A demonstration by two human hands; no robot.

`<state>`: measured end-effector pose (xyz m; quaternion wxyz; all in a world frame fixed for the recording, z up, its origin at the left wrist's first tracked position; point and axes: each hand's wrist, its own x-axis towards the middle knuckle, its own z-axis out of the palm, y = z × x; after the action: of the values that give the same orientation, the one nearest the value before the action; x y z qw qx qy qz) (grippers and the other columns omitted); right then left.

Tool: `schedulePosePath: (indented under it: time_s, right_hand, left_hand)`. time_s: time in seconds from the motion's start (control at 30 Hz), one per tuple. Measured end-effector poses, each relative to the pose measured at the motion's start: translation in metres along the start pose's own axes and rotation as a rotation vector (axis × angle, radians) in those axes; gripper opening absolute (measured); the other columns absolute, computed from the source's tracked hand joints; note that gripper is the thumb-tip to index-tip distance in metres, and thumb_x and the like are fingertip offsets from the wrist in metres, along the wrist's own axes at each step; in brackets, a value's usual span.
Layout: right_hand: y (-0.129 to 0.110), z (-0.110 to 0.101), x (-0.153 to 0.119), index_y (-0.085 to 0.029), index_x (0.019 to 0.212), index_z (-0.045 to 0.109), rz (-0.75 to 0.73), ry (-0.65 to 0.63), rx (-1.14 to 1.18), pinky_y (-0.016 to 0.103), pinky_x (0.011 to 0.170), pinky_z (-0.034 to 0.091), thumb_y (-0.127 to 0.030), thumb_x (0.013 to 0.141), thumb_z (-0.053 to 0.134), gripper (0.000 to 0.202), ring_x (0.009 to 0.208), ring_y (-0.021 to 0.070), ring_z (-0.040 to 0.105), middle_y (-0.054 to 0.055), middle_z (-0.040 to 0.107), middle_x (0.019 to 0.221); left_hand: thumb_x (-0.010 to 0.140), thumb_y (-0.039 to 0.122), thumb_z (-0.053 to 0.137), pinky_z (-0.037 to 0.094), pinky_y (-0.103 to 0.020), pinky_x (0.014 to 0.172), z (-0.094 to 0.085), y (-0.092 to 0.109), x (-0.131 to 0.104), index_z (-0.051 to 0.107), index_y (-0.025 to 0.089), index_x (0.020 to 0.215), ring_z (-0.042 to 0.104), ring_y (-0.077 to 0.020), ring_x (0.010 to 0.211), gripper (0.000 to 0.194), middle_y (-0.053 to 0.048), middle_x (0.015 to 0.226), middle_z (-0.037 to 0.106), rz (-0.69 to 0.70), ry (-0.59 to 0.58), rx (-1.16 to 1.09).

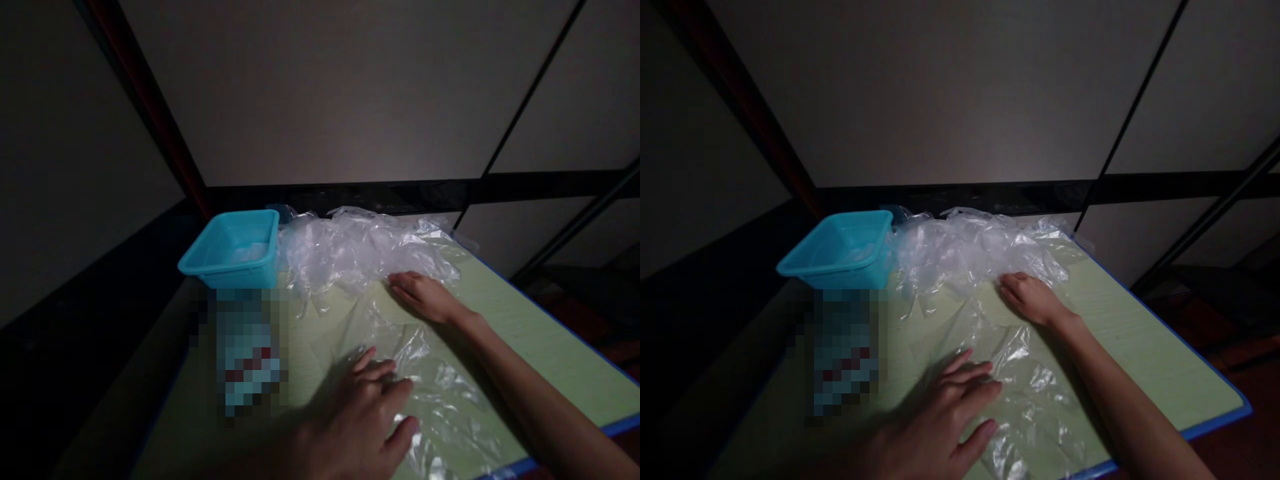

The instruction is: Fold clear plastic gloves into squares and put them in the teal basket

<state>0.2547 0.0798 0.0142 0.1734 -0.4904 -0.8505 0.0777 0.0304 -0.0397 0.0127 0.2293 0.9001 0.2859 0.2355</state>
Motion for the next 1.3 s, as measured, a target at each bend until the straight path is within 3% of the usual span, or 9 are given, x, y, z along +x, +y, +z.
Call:
schedulePosePath:
  time_s: [0.17,0.27,0.33,0.43,0.57,0.67,0.8,0.97,1.3]
  right_hand:
    - [0.000,0.000,-0.001,-0.016,0.094,0.060,0.011,0.069,-0.075,0.035,0.076,0.044,-0.023,0.087,0.040,0.022,0.089,0.0244,0.058,0.013,0.063,0.097]
    - [-0.009,-0.003,-0.001,-0.015,0.088,0.060,-0.013,0.112,-0.050,0.034,0.073,0.044,-0.021,0.086,0.041,0.021,0.085,0.0235,0.058,0.013,0.062,0.093]
    - [-0.017,-0.006,-0.002,-0.014,0.086,0.060,-0.043,0.126,0.004,0.033,0.071,0.044,-0.020,0.086,0.040,0.021,0.080,0.0215,0.058,0.011,0.062,0.087]
    - [-0.035,-0.006,-0.005,-0.016,0.087,0.060,-0.104,0.106,0.118,0.029,0.069,0.047,-0.020,0.088,0.040,0.021,0.077,0.0167,0.059,0.007,0.063,0.083]
    - [-0.065,0.002,-0.011,-0.017,0.095,0.061,-0.225,-0.154,0.532,0.026,0.071,0.050,-0.022,0.089,0.044,0.019,0.083,0.0138,0.062,0.004,0.067,0.091]
    - [-0.086,0.012,-0.013,-0.017,0.112,0.058,-0.377,-0.353,0.684,0.030,0.085,0.048,-0.019,0.091,0.041,0.027,0.101,0.0143,0.059,0.006,0.064,0.110]
    - [-0.094,0.022,-0.010,-0.016,0.128,0.048,-0.552,-0.413,0.567,0.034,0.103,0.033,-0.019,0.094,0.034,0.036,0.126,0.0135,0.038,0.008,0.049,0.133]
    - [-0.079,0.024,-0.003,-0.018,0.137,0.034,-0.599,-0.427,0.239,0.041,0.111,0.013,-0.032,0.094,0.037,0.045,0.135,0.0152,0.019,0.006,0.032,0.145]
    - [-0.070,0.028,-0.007,-0.022,0.141,0.025,-0.549,-0.317,0.099,0.045,0.110,0.014,-0.036,0.094,0.034,0.050,0.136,0.0186,0.012,0.006,0.020,0.149]
  left_hand:
    - [0.076,0.018,0.055,0.026,-0.045,0.107,-0.001,0.003,0.004,0.064,0.017,0.080,0.063,-0.0164,0.084,0.010,-0.001,0.074,0.067,-0.101,0.122,-0.127]
    - [0.078,0.018,0.055,0.030,-0.040,0.106,-0.002,0.004,0.004,0.061,0.016,0.102,0.057,-0.0179,0.102,0.025,-0.005,0.104,0.065,-0.107,0.055,-0.055]
    - [0.084,0.025,0.052,0.030,-0.038,0.106,-0.003,0.003,0.003,0.053,0.017,0.118,0.043,-0.0207,0.122,0.035,-0.008,0.129,0.052,-0.051,-0.036,0.042]
    - [0.089,0.035,0.048,0.025,-0.040,0.108,-0.006,-0.002,0.002,0.045,0.019,0.126,0.028,-0.0234,0.132,0.041,-0.008,0.142,0.037,0.098,-0.185,0.171]
    - [0.085,0.041,0.053,0.022,-0.038,0.109,-0.012,-0.010,0.004,0.042,0.020,0.130,0.025,-0.0229,0.134,0.050,-0.008,0.145,0.032,0.289,-0.303,0.216]
    - [0.085,0.044,0.051,0.033,-0.040,0.103,-0.014,-0.013,0.005,0.034,0.022,0.135,0.035,-0.0244,0.129,0.057,-0.006,0.145,0.032,0.301,-0.364,0.204]
    - [0.088,0.042,0.046,0.039,-0.043,0.098,-0.014,-0.014,0.003,0.032,0.025,0.137,0.042,-0.0249,0.124,0.054,-0.004,0.146,0.030,0.303,-0.407,0.169]
    - [0.084,0.038,0.054,0.021,-0.036,0.109,-0.015,-0.013,0.002,0.039,0.022,0.133,0.020,-0.0217,0.135,0.055,-0.003,0.147,0.028,0.375,-0.403,0.147]
    - [0.084,0.041,0.053,0.020,-0.035,0.109,-0.013,-0.015,0.003,0.045,0.014,0.128,0.023,-0.0229,0.134,0.053,-0.010,0.144,0.034,0.480,-0.298,0.136]
